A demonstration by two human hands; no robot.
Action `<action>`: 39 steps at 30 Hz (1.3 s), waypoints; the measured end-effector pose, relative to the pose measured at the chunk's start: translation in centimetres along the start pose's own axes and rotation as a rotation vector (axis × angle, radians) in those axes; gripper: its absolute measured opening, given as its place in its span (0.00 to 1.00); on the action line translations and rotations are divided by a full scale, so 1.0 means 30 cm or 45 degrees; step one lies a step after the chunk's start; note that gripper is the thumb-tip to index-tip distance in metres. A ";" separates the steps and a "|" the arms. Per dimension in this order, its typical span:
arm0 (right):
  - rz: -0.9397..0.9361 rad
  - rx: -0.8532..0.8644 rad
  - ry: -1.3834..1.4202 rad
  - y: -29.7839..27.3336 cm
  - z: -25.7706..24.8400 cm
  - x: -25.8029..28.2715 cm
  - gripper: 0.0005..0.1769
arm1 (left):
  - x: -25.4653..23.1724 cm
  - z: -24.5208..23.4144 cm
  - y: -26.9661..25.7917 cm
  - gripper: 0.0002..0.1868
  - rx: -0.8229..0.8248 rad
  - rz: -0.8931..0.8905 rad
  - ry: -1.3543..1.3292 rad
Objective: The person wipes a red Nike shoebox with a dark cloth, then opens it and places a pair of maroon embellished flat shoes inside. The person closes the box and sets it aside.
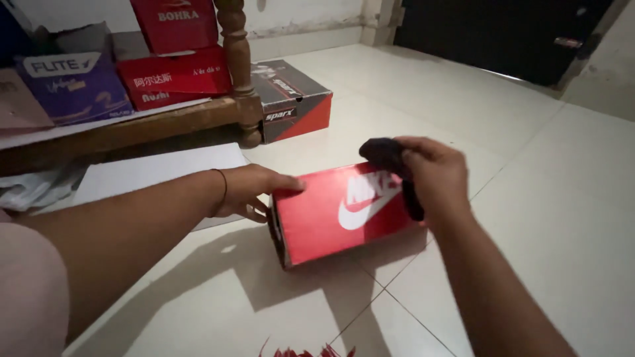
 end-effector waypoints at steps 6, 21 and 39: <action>0.002 0.098 -0.371 -0.065 0.126 -0.122 0.15 | 0.128 -0.018 0.133 0.24 -0.307 -0.018 -0.078; -0.536 0.813 -0.849 -0.209 0.477 -0.069 0.24 | 0.117 -0.054 0.205 0.24 -1.066 0.002 0.194; -0.143 0.351 -1.393 0.105 0.142 -0.266 0.35 | 0.066 -0.019 0.146 0.24 -0.939 0.066 0.316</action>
Point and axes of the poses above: each hand's wrist, its own y-axis towards the middle knuckle, its own z-axis out of the palm, x = y × z, the point moved 9 cm from there along y, towards the middle knuckle, and after that the axes turned 1 degree about z, right-handed, at the moved point
